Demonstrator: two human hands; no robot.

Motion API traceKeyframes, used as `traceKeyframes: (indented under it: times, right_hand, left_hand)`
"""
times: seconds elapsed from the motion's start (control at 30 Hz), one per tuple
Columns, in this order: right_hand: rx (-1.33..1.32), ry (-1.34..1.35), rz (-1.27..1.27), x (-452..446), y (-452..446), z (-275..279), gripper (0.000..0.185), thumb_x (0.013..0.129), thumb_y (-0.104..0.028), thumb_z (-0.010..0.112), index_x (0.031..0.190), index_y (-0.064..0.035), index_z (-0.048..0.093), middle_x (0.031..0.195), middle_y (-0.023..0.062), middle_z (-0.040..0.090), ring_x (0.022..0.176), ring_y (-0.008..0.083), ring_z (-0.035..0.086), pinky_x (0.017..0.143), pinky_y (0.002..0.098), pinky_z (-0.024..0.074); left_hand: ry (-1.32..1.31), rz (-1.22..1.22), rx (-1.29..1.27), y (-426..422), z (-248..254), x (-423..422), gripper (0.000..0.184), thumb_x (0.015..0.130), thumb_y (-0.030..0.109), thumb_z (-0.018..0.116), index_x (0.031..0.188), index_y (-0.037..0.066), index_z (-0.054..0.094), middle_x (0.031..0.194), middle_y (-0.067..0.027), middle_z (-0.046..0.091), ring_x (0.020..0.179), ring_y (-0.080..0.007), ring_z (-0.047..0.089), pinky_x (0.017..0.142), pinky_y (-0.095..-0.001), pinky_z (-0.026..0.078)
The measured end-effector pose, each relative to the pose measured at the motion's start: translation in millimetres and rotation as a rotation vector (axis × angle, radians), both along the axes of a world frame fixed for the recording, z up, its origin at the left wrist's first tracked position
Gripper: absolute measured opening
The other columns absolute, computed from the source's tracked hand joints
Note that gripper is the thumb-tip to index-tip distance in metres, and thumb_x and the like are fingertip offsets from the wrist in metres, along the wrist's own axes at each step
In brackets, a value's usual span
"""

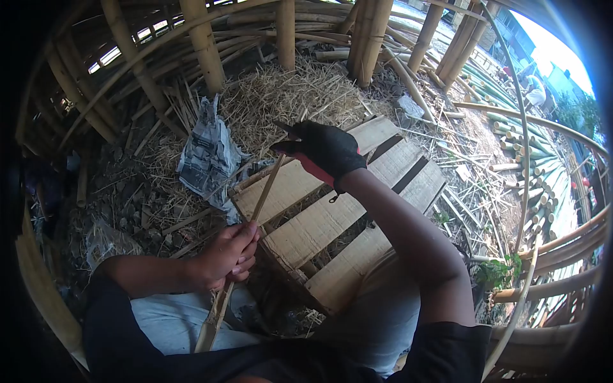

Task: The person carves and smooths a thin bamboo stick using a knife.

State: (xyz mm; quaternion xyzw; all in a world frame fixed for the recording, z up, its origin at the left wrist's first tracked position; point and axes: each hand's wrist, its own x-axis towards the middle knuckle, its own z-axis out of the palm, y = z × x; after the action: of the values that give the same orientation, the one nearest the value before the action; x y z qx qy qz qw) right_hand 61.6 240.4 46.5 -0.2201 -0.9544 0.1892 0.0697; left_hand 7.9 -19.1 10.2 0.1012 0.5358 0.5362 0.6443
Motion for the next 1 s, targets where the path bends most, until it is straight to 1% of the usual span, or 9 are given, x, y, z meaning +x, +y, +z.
traceKeyframes:
  times: [0.17, 0.2, 0.3, 0.4, 0.5, 0.6, 0.7, 0.8, 1.0]
  right_hand:
    - [0.022, -0.042, 0.056, -0.8, -7.8, -3.1, 0.048, 0.09, -0.06, 0.052, 0.127, -0.0304, 0.062, 0.109, 0.0061, 0.066, 0.1, 0.0258, 0.066, 0.08, 0.039, 0.0527]
    - [0.016, 0.035, 0.11, -3.1, -5.9, -8.0, 0.049, 0.089, -0.06, 0.053, 0.12, -0.0243, 0.065, 0.102, 0.0084, 0.067, 0.095, 0.0284, 0.066, 0.079, 0.0405, 0.0525]
    - [0.05, -0.01, 0.04, -11.4, -1.6, -18.5, 0.045, 0.091, -0.055, 0.052, 0.108, -0.0156, 0.066, 0.095, 0.0123, 0.067, 0.091, 0.0324, 0.066, 0.078, 0.0425, 0.0524]
    - [0.092, 0.05, 0.15, -14.5, 8.8, -34.5, 0.042, 0.093, -0.05, 0.051, 0.098, -0.0107, 0.065, 0.09, 0.0148, 0.066, 0.087, 0.0358, 0.066, 0.077, 0.0439, 0.0521]
    - [0.12, 0.078, 0.15, -13.7, 11.6, -41.9, 0.04, 0.093, -0.049, 0.051, 0.098, -0.0114, 0.065, 0.091, 0.0144, 0.067, 0.087, 0.0361, 0.066, 0.076, 0.0439, 0.0519]
    - [0.002, 0.122, 0.093, -13.1, 11.5, -40.9, 0.041, 0.096, -0.047, 0.051, 0.095, -0.008, 0.063, 0.08, 0.0122, 0.065, 0.077, 0.0313, 0.065, 0.071, 0.0406, 0.0512]
    - [0.067, 0.214, 0.082, -12.9, 9.8, -40.9, 0.039, 0.095, -0.046, 0.054, 0.094, -0.0082, 0.063, 0.079, 0.0115, 0.065, 0.076, 0.0307, 0.065, 0.07, 0.04, 0.0508]
    - [-0.146, 0.211, -0.057, -12.7, 8.6, -32.3, 0.038, 0.094, -0.046, 0.056, 0.095, -0.0083, 0.064, 0.078, 0.0124, 0.065, 0.074, 0.0302, 0.065, 0.069, 0.0391, 0.0497]
    - [-0.148, 0.443, -0.275, -16.5, 35.0, -30.5, 0.041, 0.094, -0.042, 0.056, 0.095, -0.0025, 0.063, 0.078, 0.0182, 0.064, 0.073, 0.0342, 0.063, 0.068, 0.0404, 0.046]
  left_hand:
    - [0.031, 0.0, 0.002, -0.9, 1.8, 1.8, 0.029, 0.105, 0.042, 0.039, 0.093, 0.016, 0.044, 0.058, 0.0042, 0.032, 0.041, -0.0055, 0.029, 0.039, -0.0224, 0.023]
    - [0.037, -0.002, 0.002, -1.0, 1.4, 2.4, 0.029, 0.105, 0.042, 0.038, 0.093, 0.016, 0.044, 0.058, 0.0042, 0.032, 0.041, -0.0055, 0.029, 0.04, -0.0224, 0.024]
    - [0.04, -0.007, -0.006, -1.2, -0.5, 4.0, 0.029, 0.105, 0.042, 0.038, 0.093, 0.016, 0.044, 0.058, 0.0041, 0.032, 0.041, -0.0055, 0.029, 0.04, -0.0225, 0.024]
    - [0.016, -0.011, -0.013, -0.8, -3.0, 4.5, 0.03, 0.105, 0.041, 0.039, 0.093, 0.015, 0.044, 0.057, 0.004, 0.032, 0.041, -0.0057, 0.029, 0.039, -0.0229, 0.025]
    - [0.002, -0.01, -0.012, 0.2, -3.2, 5.1, 0.03, 0.105, 0.04, 0.04, 0.091, 0.014, 0.044, 0.055, 0.0041, 0.032, 0.04, -0.0064, 0.029, 0.038, -0.0238, 0.027]
    - [0.008, -0.017, -0.006, 0.4, 0.0, 5.9, 0.03, 0.105, 0.041, 0.039, 0.092, 0.014, 0.044, 0.056, 0.0041, 0.032, 0.041, -0.006, 0.029, 0.039, -0.0233, 0.026]
    - [0.016, -0.026, 0.018, 1.1, 2.9, 5.4, 0.029, 0.105, 0.042, 0.038, 0.094, 0.016, 0.044, 0.058, 0.0039, 0.032, 0.041, -0.0053, 0.028, 0.04, -0.0224, 0.024]
    - [0.003, -0.029, 0.054, 1.8, 6.6, 4.3, 0.029, 0.105, 0.042, 0.038, 0.094, 0.016, 0.043, 0.057, 0.0038, 0.032, 0.041, -0.0053, 0.028, 0.039, -0.0224, 0.024]
    - [0.031, -0.026, 0.041, 1.4, 11.7, 6.2, 0.029, 0.105, 0.042, 0.038, 0.094, 0.016, 0.043, 0.057, 0.0037, 0.032, 0.04, -0.0057, 0.028, 0.038, -0.0232, 0.023]
